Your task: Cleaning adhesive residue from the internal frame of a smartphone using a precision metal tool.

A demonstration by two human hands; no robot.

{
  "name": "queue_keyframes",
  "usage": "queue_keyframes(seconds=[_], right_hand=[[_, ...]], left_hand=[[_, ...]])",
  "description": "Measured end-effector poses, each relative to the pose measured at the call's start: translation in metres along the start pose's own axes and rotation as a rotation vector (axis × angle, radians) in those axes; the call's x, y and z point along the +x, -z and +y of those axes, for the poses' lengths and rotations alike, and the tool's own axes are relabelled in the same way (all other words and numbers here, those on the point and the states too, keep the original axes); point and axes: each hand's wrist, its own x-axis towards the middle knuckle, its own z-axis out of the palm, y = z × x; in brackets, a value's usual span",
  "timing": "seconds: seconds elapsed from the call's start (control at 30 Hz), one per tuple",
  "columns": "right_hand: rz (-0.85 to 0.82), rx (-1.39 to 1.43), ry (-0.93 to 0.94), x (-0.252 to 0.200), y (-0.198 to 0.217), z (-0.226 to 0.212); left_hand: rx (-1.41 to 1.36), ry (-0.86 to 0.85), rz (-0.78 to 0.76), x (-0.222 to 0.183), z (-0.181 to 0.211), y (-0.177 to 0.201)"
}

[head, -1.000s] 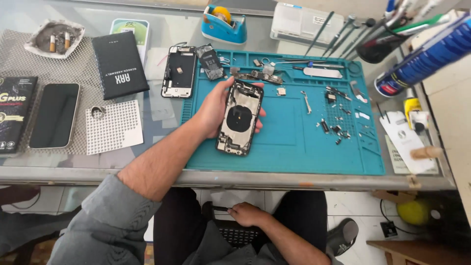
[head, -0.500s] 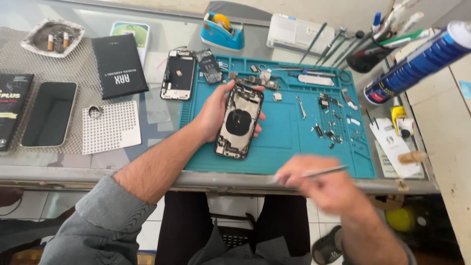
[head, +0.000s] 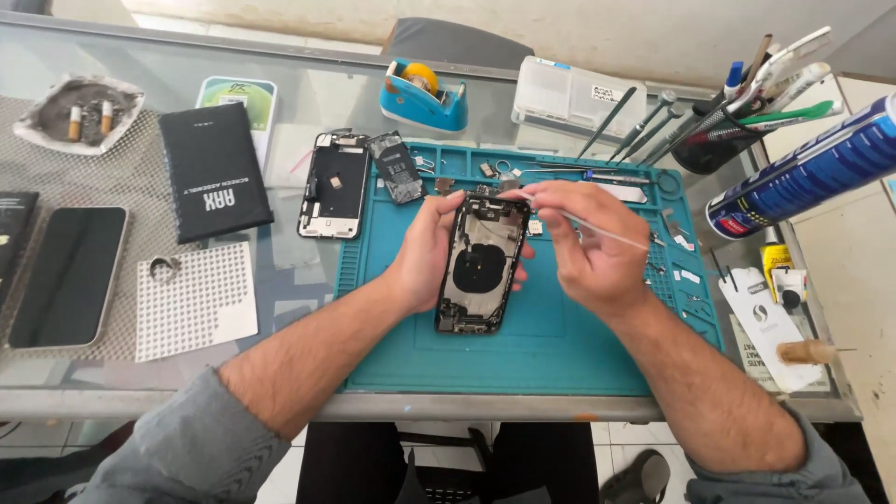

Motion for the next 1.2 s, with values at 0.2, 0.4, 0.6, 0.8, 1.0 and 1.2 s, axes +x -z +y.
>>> queue_keyframes(seconds=[0.2,0.4,0.6,0.8,1.0,1.2], right_hand=[[-0.013,-0.010,0.041,-0.006,0.002,-0.003],[-0.019,-0.067,0.111,0.000,-0.008,-0.011],[-0.056,-0.088,0.109,0.001,-0.004,-0.011],[-0.092,-0.123,0.117,-0.001,0.000,-0.009],[-0.102,-0.151,0.110,-0.002,-0.001,-0.005],[-0.133,-0.139,0.102,0.001,-0.001,-0.008]], left_hand=[[-0.005,-0.006,-0.015,-0.012,0.010,-0.016],[0.041,-0.070,-0.001,-0.015,0.008,-0.016],[0.091,-0.092,-0.041,-0.016,0.001,-0.014],[0.097,-0.098,-0.040,-0.014,0.001,-0.013],[0.129,-0.111,-0.050,-0.013,-0.001,-0.011],[0.093,-0.077,-0.052,-0.012,0.000,-0.008]])
